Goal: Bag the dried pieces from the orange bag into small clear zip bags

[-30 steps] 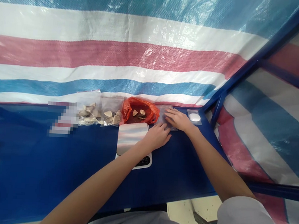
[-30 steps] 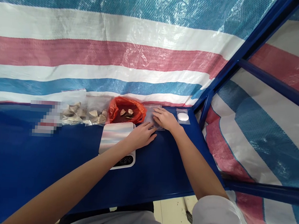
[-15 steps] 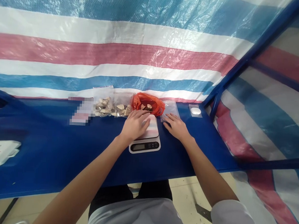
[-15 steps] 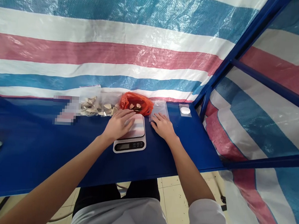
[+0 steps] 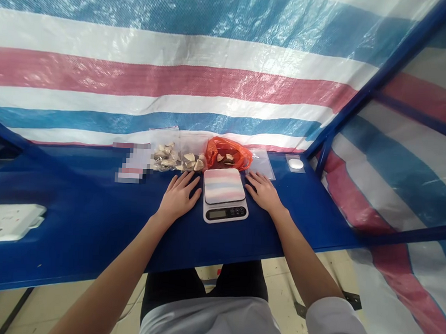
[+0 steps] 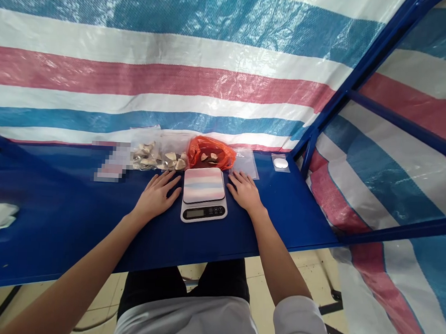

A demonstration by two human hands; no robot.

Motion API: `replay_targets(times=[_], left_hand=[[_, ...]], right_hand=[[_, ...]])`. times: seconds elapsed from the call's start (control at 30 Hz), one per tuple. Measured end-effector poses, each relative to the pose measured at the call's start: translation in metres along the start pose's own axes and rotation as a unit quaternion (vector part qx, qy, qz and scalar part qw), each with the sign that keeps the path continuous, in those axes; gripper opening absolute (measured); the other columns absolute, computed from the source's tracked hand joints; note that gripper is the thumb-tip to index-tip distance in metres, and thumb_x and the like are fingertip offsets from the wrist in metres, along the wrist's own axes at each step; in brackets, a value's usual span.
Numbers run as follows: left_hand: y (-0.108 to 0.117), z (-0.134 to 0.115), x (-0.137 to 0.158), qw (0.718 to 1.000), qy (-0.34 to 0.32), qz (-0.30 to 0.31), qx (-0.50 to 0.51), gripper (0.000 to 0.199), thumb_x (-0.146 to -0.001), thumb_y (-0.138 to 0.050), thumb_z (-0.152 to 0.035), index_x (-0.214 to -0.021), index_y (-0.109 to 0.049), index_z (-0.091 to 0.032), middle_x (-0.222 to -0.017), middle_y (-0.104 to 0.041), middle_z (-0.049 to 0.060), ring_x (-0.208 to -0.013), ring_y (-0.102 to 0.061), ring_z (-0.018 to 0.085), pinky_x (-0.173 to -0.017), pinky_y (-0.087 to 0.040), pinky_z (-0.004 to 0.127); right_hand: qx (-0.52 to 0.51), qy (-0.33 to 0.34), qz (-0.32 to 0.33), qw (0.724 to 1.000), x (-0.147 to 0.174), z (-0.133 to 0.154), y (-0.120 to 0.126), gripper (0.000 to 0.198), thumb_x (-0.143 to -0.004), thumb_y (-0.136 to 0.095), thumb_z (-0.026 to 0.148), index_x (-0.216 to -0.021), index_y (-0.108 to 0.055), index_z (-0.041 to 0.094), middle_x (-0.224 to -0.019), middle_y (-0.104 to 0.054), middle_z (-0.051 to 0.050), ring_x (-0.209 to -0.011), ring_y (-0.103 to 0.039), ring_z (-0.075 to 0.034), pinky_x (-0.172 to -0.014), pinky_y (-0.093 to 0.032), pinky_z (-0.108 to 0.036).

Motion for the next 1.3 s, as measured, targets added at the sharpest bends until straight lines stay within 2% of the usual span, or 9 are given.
replay_targets(times=[0.2,0.47,0.87,1.03,1.2,1.3], left_hand=[[-0.006,-0.004,0.006,0.998,-0.002,0.052,-0.041,0.053,-0.100,-0.037,-0.041,-0.145,-0.055,-0.020,-0.157,-0.045,0.012,-0.148,-0.037,0.034,-0.121,-0.027,0.058],[-0.007,-0.003,0.004,0.998,0.021,0.048,-0.041,0.054,-0.099,-0.040,-0.041,-0.147,-0.053,-0.023,-0.158,-0.043,0.010,-0.148,-0.036,0.035,-0.121,-0.027,0.057],[-0.004,-0.003,0.004,0.998,0.024,0.049,-0.031,0.052,-0.100,-0.040,-0.040,-0.146,-0.055,-0.021,-0.157,-0.044,0.011,-0.148,-0.037,0.034,-0.121,-0.027,0.057],[-0.002,0.002,0.004,0.999,0.038,0.018,0.007,0.049,-0.100,-0.040,-0.042,-0.136,-0.063,-0.019,-0.151,-0.053,0.012,-0.145,-0.043,0.031,-0.121,-0.032,0.053],[0.010,0.004,0.005,0.996,0.020,-0.067,0.058,0.044,-0.098,-0.044,-0.043,-0.120,-0.072,-0.017,-0.131,-0.069,0.013,-0.129,-0.060,0.031,-0.113,-0.043,0.049],[0.026,0.003,-0.004,0.992,-0.005,-0.111,0.060,0.040,-0.097,-0.045,-0.040,-0.116,-0.073,-0.018,-0.123,-0.073,0.013,-0.119,-0.065,0.030,-0.105,-0.049,0.046]], right_hand=[[0.008,-0.007,0.023,1.000,0.001,0.001,-0.001,0.046,-0.103,-0.044,0.039,-0.142,-0.058,0.020,-0.152,-0.052,-0.010,-0.145,-0.043,-0.031,-0.121,-0.033,-0.052],[0.002,-0.005,0.014,1.000,0.002,0.000,-0.002,0.044,-0.103,-0.044,0.039,-0.141,-0.059,0.024,-0.152,-0.052,-0.007,-0.145,-0.043,-0.030,-0.122,-0.033,-0.052],[-0.002,-0.010,0.016,1.000,0.002,0.001,-0.002,0.043,-0.102,-0.045,0.038,-0.139,-0.061,0.021,-0.151,-0.053,-0.009,-0.144,-0.045,-0.031,-0.121,-0.033,-0.052],[-0.037,-0.014,0.001,0.999,0.003,0.000,0.001,0.039,-0.100,-0.050,0.034,-0.134,-0.065,0.023,-0.149,-0.056,-0.007,-0.143,-0.046,-0.029,-0.120,-0.036,-0.051],[-0.101,-0.034,-0.056,0.993,0.002,-0.009,0.011,0.038,-0.099,-0.050,0.033,-0.132,-0.066,0.026,-0.145,-0.060,-0.005,-0.142,-0.049,-0.025,-0.113,-0.048,-0.044],[-0.093,-0.049,-0.065,0.992,-0.003,-0.016,0.013,0.037,-0.099,-0.051,0.033,-0.131,-0.067,0.025,-0.144,-0.061,-0.006,-0.141,-0.049,-0.026,-0.113,-0.048,-0.044]])
Point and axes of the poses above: each hand's wrist, its own x-axis away from the middle knuckle, its own y-axis out of the back of the hand, z = x × y, the point moved 5 cm from there along -x, towards the middle knuckle
